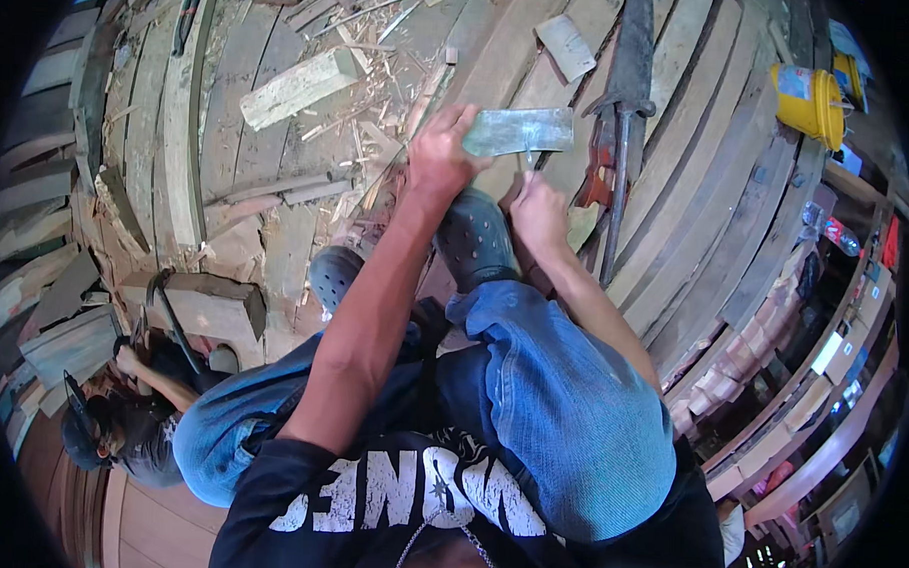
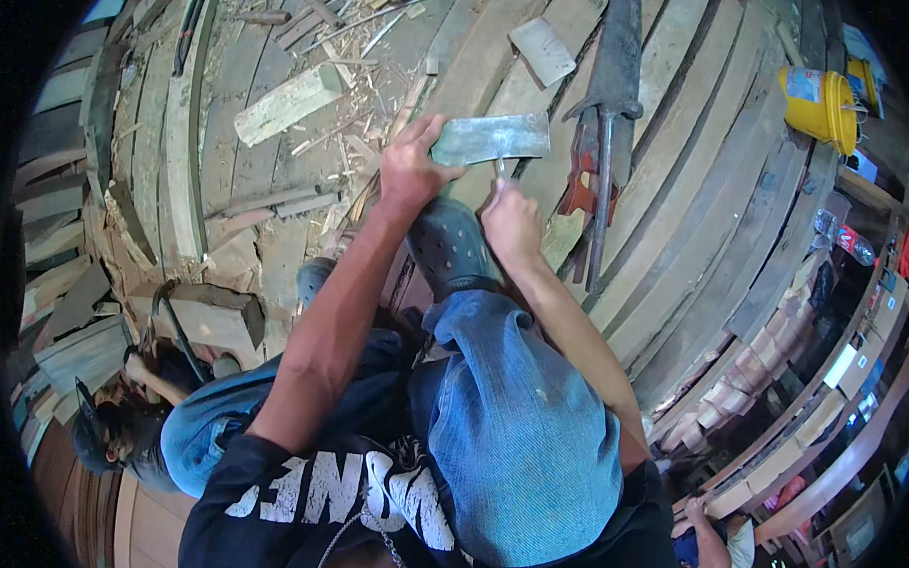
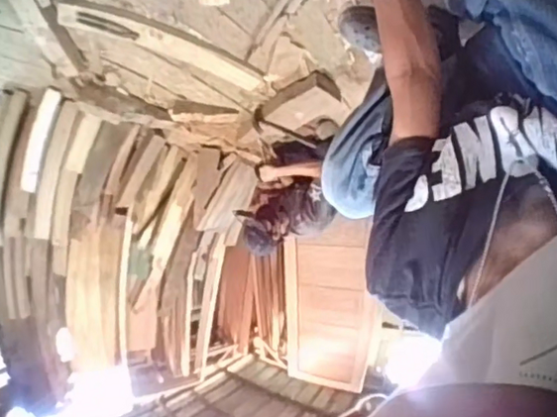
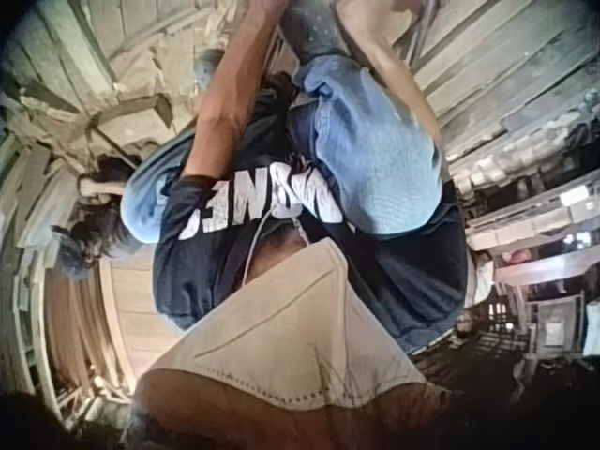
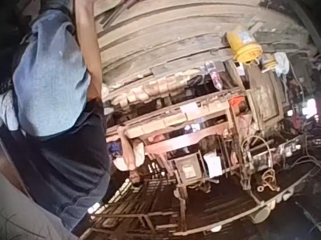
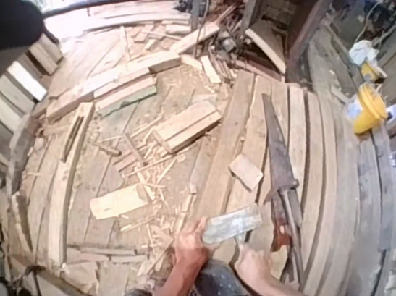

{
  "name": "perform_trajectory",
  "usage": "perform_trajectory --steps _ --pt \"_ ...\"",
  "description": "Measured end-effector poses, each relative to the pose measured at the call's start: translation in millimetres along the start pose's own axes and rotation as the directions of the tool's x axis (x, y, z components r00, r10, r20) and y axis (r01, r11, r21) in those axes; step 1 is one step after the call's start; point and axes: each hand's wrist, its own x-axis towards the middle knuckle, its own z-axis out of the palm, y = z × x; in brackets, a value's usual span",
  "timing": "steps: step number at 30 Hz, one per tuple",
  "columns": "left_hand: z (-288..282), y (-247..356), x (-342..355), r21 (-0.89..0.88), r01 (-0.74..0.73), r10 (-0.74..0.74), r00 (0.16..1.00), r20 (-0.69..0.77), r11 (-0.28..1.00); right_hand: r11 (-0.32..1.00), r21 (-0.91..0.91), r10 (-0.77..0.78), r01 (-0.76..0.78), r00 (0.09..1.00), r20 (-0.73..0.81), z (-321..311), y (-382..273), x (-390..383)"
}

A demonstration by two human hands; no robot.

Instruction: Secure a piece of wood to a structure using a hammer and nails and trimming with a hand saw.

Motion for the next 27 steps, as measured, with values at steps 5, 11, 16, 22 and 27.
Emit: perform_trajectory --steps 5,11,16,22,27 --pt "-2 7 4 -0.038 0.015 -0.015 1.0 0.008 0.999 0.99 0.104 0.093 -0.092 0.996 -0.009 -6 0 15" --pt "2 7 2 -0.039 0.016 -0.016 1.0 -0.01 0.999 0.996 0.054 0.078 -0.076 0.997 -0.021 -9 13 19" --pt "-1 0 -1 -0.022 -0.004 0.004 1.0 -0.006 1.0 0.989 -0.082 -0.114 0.122 0.989 0.093 -9 10 6" --pt "5 -6 -3 0.005 0.005 -0.005 1.0 -0.006 1.0 0.996 -0.084 -0.022 0.029 0.997 0.078 -1 -4 -10" --pt "5 0 -4 -0.021 0.026 -0.026 1.0 0.012 0.999 0.997 -0.006 0.07 -0.071 0.993 -0.098 -7 14 12"
